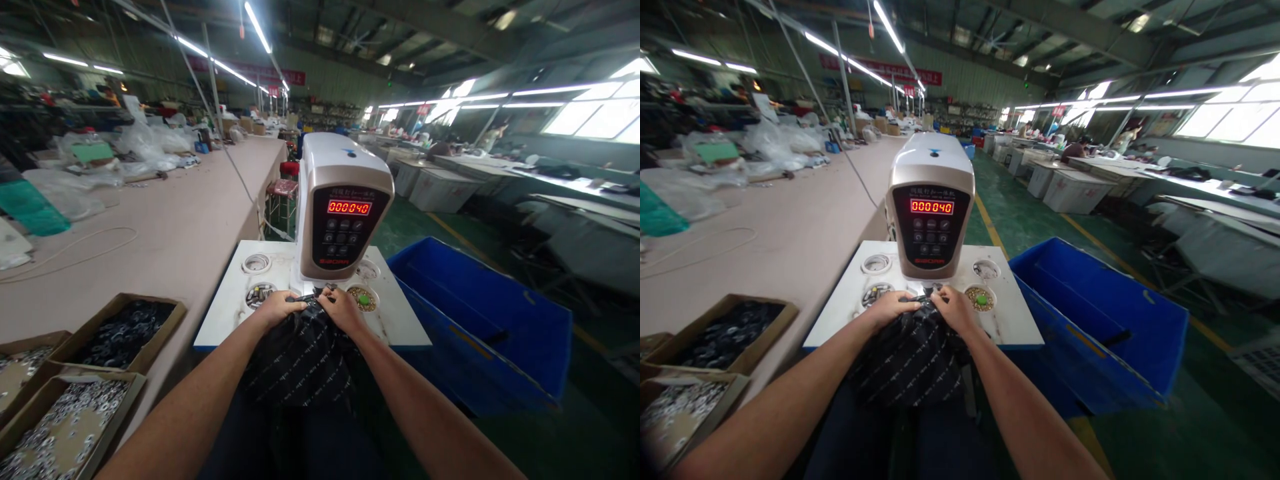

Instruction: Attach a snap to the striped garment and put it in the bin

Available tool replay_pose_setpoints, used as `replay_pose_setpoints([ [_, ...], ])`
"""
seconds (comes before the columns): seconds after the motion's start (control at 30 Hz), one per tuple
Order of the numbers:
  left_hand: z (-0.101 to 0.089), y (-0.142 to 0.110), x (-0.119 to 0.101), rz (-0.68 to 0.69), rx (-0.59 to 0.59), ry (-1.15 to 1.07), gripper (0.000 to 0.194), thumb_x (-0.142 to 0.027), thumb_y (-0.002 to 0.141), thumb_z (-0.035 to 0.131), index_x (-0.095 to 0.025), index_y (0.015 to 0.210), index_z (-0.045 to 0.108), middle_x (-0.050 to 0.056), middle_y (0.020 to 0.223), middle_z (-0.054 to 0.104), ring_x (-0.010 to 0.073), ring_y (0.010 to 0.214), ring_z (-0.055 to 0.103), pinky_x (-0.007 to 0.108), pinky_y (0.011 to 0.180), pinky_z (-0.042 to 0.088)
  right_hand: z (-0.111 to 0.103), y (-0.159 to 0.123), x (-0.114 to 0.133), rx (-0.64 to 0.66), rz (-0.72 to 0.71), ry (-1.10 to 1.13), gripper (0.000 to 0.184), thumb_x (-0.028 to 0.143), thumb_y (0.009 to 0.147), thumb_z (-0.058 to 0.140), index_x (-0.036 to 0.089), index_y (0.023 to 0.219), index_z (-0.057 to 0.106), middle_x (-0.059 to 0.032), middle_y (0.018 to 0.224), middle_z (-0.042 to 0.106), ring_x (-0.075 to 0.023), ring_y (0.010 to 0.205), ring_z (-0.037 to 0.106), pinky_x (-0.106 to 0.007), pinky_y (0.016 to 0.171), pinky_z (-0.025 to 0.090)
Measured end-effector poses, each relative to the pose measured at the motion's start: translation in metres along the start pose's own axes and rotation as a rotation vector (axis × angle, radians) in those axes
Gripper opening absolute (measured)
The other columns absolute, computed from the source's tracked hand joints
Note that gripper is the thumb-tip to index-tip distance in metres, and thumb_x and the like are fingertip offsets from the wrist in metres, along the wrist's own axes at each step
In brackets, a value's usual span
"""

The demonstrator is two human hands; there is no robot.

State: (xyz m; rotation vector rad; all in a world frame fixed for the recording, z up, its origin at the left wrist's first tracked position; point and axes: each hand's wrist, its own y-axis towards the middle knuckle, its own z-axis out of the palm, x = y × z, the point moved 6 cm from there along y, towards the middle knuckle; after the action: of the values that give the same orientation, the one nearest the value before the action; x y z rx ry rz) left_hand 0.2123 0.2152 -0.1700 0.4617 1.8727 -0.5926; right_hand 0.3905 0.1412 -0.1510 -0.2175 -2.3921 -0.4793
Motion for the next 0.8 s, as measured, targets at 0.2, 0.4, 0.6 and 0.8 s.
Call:
replay_pose_setpoints([
  [0.2, 0.000, 0.001, 0.002, 0.005, -0.007, 0.000, 0.040, -0.049, 0.064, 0.076, -0.017, 0.089, 0.073, 0.003, 0.081, 0.073, 0.0240, 0.082, 0.065, 0.033, 0.078, 0.045, 0.000, 0.000, 0.000, 0.002, 0.010, 0.001, 0.019, 0.037, 0.089, 0.060, 0.023, 0.086, 0.073, -0.0016, 0.087, 0.077, -0.0206, 0.086, 0.071, -0.028, 0.078, 0.047],
  [0.4, 0.001, 0.002, 0.004, -0.001, -0.014, -0.001, 0.041, -0.049, 0.063, 0.076, -0.017, 0.088, 0.073, 0.002, 0.076, 0.072, 0.0231, 0.078, 0.064, 0.032, 0.075, 0.044, 0.001, 0.000, -0.003, -0.004, 0.012, 0.001, 0.019, 0.038, 0.088, 0.061, 0.024, 0.086, 0.074, -0.0013, 0.086, 0.078, -0.0206, 0.085, 0.071, -0.027, 0.076, 0.047],
  [0.6, 0.000, -0.001, 0.001, 0.005, -0.037, 0.005, 0.041, -0.049, 0.063, 0.075, -0.017, 0.088, 0.072, 0.002, 0.076, 0.071, 0.0227, 0.077, 0.063, 0.032, 0.074, 0.043, 0.000, 0.000, -0.002, -0.014, 0.014, 0.017, 0.018, 0.037, 0.088, 0.061, 0.023, 0.085, 0.073, -0.0020, 0.086, 0.078, -0.0218, 0.086, 0.072, -0.029, 0.077, 0.047],
  [0.8, -0.001, -0.011, -0.003, 0.039, -0.047, -0.022, 0.040, -0.050, 0.065, 0.074, -0.018, 0.089, 0.071, 0.003, 0.080, 0.072, 0.0238, 0.081, 0.064, 0.033, 0.076, 0.045, -0.003, 0.000, 0.006, -0.036, 0.000, 0.062, 0.019, 0.036, 0.086, 0.060, 0.022, 0.084, 0.072, -0.0018, 0.086, 0.077, -0.0215, 0.084, 0.071, -0.029, 0.077, 0.048],
])
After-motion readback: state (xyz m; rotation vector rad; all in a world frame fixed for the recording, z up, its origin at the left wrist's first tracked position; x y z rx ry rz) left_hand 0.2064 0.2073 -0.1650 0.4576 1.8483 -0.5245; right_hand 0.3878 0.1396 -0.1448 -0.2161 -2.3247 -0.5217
